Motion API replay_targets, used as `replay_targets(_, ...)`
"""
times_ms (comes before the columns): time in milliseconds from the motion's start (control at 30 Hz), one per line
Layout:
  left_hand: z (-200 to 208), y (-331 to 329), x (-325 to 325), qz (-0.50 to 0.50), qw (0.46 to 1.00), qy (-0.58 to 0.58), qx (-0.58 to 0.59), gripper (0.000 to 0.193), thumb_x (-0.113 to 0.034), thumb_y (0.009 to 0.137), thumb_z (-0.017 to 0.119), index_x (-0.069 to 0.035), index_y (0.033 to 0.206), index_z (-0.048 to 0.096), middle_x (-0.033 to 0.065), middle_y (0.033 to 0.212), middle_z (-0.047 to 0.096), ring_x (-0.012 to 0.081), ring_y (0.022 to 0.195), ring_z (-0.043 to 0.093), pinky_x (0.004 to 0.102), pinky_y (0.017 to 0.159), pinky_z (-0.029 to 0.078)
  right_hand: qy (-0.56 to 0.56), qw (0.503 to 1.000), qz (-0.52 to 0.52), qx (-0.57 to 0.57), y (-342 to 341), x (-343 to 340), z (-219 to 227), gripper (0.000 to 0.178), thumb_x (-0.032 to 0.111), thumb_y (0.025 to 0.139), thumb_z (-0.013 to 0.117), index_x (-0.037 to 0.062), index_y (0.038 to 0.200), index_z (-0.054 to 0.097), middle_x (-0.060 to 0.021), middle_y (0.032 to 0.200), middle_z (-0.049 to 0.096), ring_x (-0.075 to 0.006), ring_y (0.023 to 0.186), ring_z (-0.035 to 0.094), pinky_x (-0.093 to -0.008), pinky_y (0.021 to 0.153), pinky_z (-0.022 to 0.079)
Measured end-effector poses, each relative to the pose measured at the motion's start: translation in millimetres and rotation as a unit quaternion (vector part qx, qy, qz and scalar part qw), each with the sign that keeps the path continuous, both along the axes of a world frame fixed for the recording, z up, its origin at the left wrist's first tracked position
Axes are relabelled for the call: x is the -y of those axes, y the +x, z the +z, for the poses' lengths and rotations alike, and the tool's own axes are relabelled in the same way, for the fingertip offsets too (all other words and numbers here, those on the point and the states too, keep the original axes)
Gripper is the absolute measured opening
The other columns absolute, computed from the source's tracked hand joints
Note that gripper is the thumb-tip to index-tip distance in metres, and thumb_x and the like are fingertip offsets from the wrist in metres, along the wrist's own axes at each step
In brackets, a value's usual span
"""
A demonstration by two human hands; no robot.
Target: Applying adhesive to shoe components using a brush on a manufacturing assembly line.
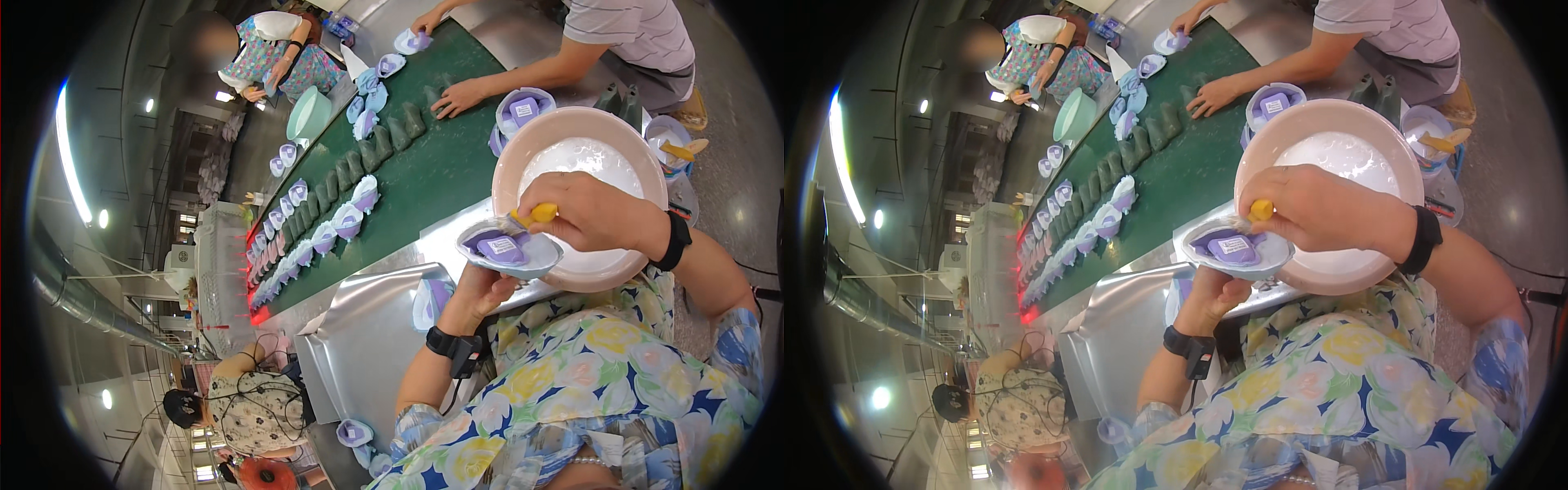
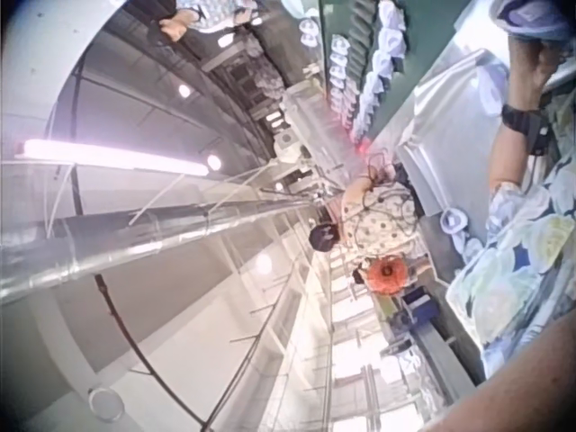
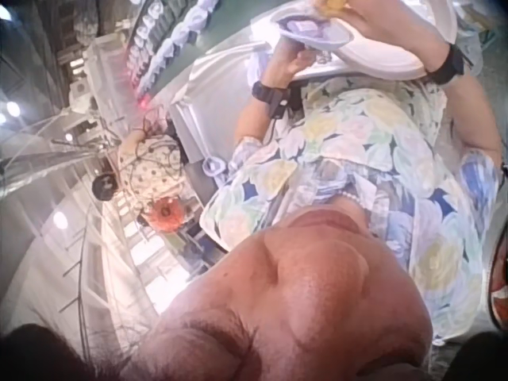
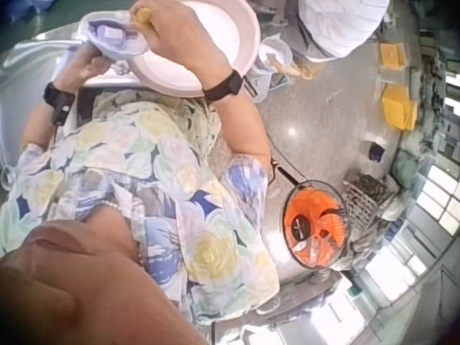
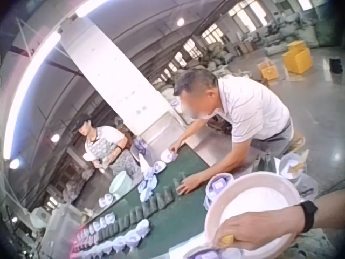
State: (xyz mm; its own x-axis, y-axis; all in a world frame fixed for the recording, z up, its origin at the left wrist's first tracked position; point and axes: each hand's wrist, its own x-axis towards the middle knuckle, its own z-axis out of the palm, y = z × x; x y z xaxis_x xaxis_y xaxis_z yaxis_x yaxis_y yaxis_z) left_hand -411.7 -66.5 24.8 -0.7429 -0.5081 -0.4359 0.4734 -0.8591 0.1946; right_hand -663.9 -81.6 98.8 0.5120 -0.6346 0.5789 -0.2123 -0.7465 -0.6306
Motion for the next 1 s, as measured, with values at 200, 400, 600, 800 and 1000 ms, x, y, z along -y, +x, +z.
replay_targets(200,9.2,-2.3,-2.0,0.164,0.919,-0.244,0.262,0.039,-0.027,0.098,0.051,-0.002,0.128,0.054,0.0122,0.116,0.064,0.0223,0.097,0.068,0.0328,0.079,0.06,0.18,0.983,-0.018,-0.045,-14.5,6.5,6.1,0.016,0.01,0.085,0.065,0.0035,0.099,0.06,-0.0153,0.093,0.065,-0.0338,0.086,0.063,-0.0366,0.075,0.049)
replay_targets(400,10.0,21.9,13.4,0.1,0.912,-0.267,0.295,0.04,-0.028,0.097,0.054,-0.006,0.13,0.052,0.0093,0.121,0.062,0.0214,0.108,0.063,0.0368,0.094,0.053,0.074,0.992,-0.099,0.027,-19.2,3.0,7.6,0.017,0.011,0.086,0.065,0.0045,0.101,0.061,-0.0133,0.094,0.065,-0.0337,0.088,0.062,-0.0371,0.078,0.049)
replay_targets(600,4.4,22.5,13.2,0.17,0.915,-0.251,0.266,0.041,-0.03,0.097,0.053,-0.006,0.131,0.052,0.0089,0.119,0.062,0.0204,0.107,0.063,0.0368,0.092,0.054,-0.053,0.996,-0.011,-0.078,-7.8,5.4,-8.0,0.027,0.009,0.081,0.066,0.01,0.107,0.06,-0.0085,0.107,0.063,-0.0296,0.099,0.06,-0.0387,0.084,0.049)
replay_targets(800,0.4,23.1,27.8,0.113,0.81,-0.412,0.401,0.044,-0.015,0.095,0.057,-0.002,0.136,0.047,0.0096,0.125,0.06,0.0176,0.11,0.061,0.0325,0.095,0.051,0.02,0.996,-0.083,0.015,-8.3,12.4,-2.7,0.018,0.009,0.084,0.066,0.0054,0.101,0.061,-0.0118,0.097,0.064,-0.0317,0.087,0.061,-0.038,0.078,0.049)
replay_targets(1000,1.8,36.3,40.1,0.216,0.802,-0.412,0.374,0.044,-0.01,0.094,0.056,-0.002,0.136,0.047,0.0089,0.124,0.06,0.0159,0.11,0.059,0.0318,0.097,0.048,0.113,0.984,-0.133,0.046,8.5,32.0,-3.7,0.016,0.01,0.084,0.069,0.0007,0.096,0.062,-0.0131,0.089,0.066,-0.0261,0.075,0.064,-0.0328,0.072,0.049)
